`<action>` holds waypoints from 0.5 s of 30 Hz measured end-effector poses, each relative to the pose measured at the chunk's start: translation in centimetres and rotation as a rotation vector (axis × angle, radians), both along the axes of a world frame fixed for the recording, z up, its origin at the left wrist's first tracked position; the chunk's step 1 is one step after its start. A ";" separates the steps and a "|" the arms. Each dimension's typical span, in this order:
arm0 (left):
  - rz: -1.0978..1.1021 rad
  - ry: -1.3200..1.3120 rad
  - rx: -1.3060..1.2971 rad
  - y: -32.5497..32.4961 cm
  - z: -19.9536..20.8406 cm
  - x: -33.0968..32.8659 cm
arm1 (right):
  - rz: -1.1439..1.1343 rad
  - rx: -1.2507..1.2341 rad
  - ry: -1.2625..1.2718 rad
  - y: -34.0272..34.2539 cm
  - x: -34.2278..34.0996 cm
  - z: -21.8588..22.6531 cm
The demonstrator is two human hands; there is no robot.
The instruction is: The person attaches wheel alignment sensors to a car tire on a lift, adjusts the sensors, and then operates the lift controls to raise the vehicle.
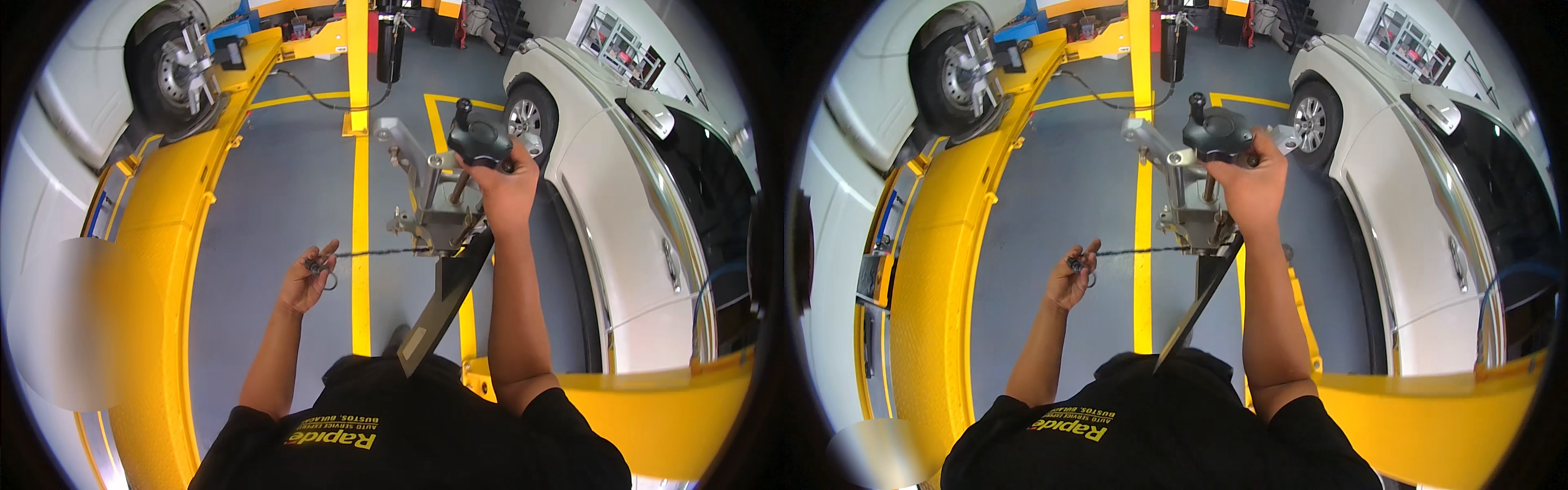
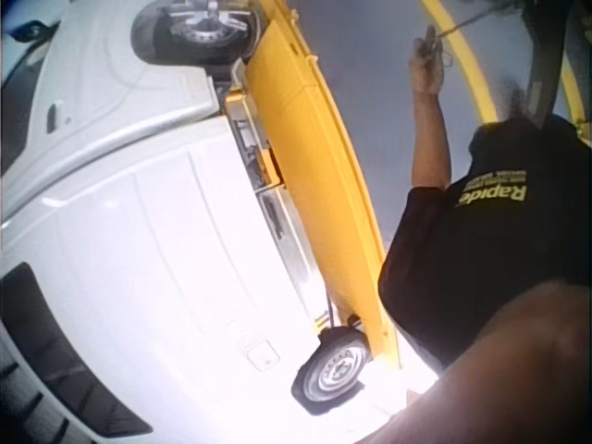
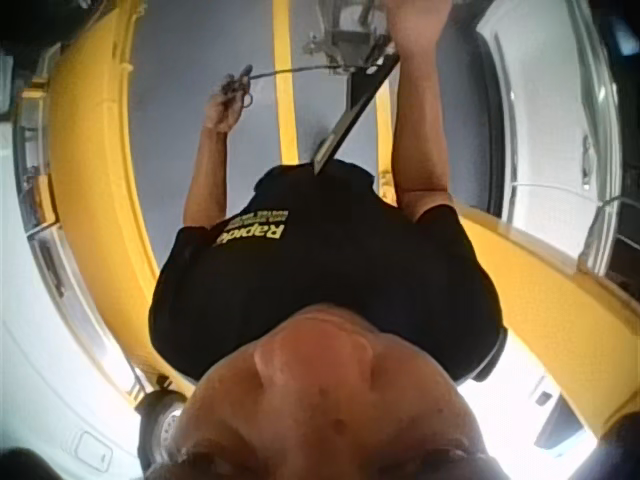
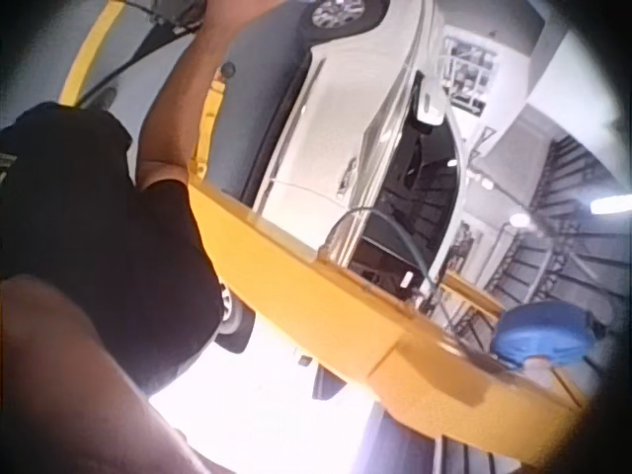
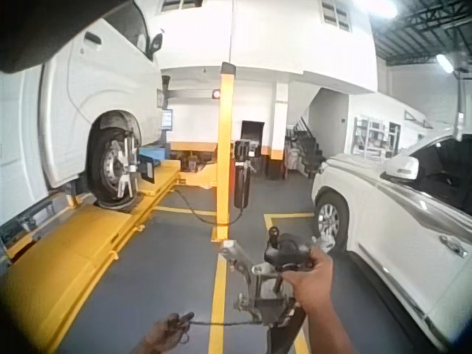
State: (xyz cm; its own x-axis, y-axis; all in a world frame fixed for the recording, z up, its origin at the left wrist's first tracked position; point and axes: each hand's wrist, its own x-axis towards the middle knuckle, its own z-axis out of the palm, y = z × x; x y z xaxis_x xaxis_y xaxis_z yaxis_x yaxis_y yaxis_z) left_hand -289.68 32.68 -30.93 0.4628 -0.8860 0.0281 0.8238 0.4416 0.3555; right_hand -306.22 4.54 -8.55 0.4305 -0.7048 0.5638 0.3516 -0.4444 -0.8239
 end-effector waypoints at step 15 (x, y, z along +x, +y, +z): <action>0.020 -0.238 0.145 -50.9 3.0 23.0 | -0.061 0.028 0.131 -41.2 22.9 0.8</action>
State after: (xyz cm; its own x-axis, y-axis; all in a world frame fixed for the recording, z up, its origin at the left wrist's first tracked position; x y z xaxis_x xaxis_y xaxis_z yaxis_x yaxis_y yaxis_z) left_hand -266.68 -18.22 -27.95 0.4760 -0.8794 0.0116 0.7013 0.3875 0.5983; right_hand -283.30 -36.69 -7.76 0.4554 -0.7462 0.4856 0.2136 -0.4380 -0.8732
